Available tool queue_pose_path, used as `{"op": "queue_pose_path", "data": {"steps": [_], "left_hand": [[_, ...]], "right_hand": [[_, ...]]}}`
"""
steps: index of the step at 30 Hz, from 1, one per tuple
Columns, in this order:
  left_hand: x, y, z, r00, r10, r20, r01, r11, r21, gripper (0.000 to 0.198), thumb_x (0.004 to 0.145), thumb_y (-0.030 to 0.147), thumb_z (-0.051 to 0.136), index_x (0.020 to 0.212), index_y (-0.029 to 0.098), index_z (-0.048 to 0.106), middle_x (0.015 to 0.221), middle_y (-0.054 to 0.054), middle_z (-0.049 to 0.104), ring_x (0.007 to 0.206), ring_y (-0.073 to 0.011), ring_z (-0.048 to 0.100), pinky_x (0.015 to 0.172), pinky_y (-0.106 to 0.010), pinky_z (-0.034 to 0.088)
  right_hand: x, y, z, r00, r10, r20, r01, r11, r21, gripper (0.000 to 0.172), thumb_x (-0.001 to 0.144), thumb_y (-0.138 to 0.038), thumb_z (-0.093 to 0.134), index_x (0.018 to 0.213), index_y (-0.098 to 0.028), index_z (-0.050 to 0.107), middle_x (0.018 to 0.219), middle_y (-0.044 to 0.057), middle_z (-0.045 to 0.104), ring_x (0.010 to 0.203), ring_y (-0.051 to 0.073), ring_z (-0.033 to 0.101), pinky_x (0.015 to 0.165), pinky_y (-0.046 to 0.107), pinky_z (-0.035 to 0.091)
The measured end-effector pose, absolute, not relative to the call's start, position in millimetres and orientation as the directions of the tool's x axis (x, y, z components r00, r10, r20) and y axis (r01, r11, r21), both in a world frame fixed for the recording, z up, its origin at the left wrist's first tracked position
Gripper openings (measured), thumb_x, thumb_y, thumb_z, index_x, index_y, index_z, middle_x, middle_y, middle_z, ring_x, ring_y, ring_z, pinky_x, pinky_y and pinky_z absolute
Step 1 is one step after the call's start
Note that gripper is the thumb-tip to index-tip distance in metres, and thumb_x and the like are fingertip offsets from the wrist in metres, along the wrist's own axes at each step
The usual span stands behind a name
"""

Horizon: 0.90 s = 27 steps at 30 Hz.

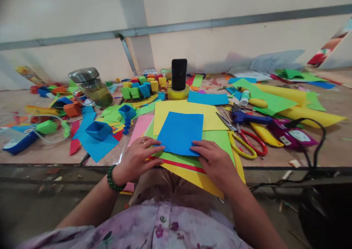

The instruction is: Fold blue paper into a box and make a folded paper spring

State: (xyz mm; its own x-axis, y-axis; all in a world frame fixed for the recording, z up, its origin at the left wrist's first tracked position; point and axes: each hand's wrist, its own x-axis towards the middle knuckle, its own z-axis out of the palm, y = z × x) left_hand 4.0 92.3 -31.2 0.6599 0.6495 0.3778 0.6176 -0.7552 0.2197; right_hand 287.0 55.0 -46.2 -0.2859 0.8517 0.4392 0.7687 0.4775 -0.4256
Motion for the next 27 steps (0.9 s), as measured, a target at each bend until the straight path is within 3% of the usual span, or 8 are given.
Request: {"op": "queue_pose_path", "data": {"steps": [7,14,27], "left_hand": [[6,91,-36,0.640,0.648,0.414,0.581,-0.760,0.291,0.025,0.091,0.026,0.054,0.110,0.020,0.068,0.111,-0.007,0.069,0.097,-0.0204,0.059,0.087,-0.037,0.051],[7,85,-42,0.666,0.568,0.485,0.525,-0.818,0.237,0.021,0.092,0.020,0.051,0.099,0.018,0.071,0.096,-0.005,0.073,0.085,-0.0173,0.061,0.076,-0.032,0.052],[12,80,-45,0.649,0.558,0.517,0.502,-0.825,0.261,0.020,0.091,0.015,0.050,0.099,0.016,0.068,0.091,-0.007,0.072,0.082,-0.0165,0.060,0.072,-0.029,0.051]], "right_hand": [[292,49,-45,-0.297,0.846,0.443,0.715,0.505,-0.484,0.030,0.089,-0.016,0.047,0.105,-0.025,0.070,0.113,0.004,0.071,0.108,0.020,0.064,0.094,0.038,0.053],[295,41,-47,-0.348,0.855,0.385,0.816,0.478,-0.324,0.033,0.088,-0.019,0.050,0.113,-0.027,0.069,0.119,0.003,0.068,0.105,0.026,0.059,0.086,0.046,0.055],[293,40,-48,-0.380,0.808,0.450,0.809,0.527,-0.262,0.031,0.091,-0.019,0.048,0.111,-0.028,0.070,0.114,0.005,0.070,0.104,0.022,0.061,0.081,0.037,0.058]]}}
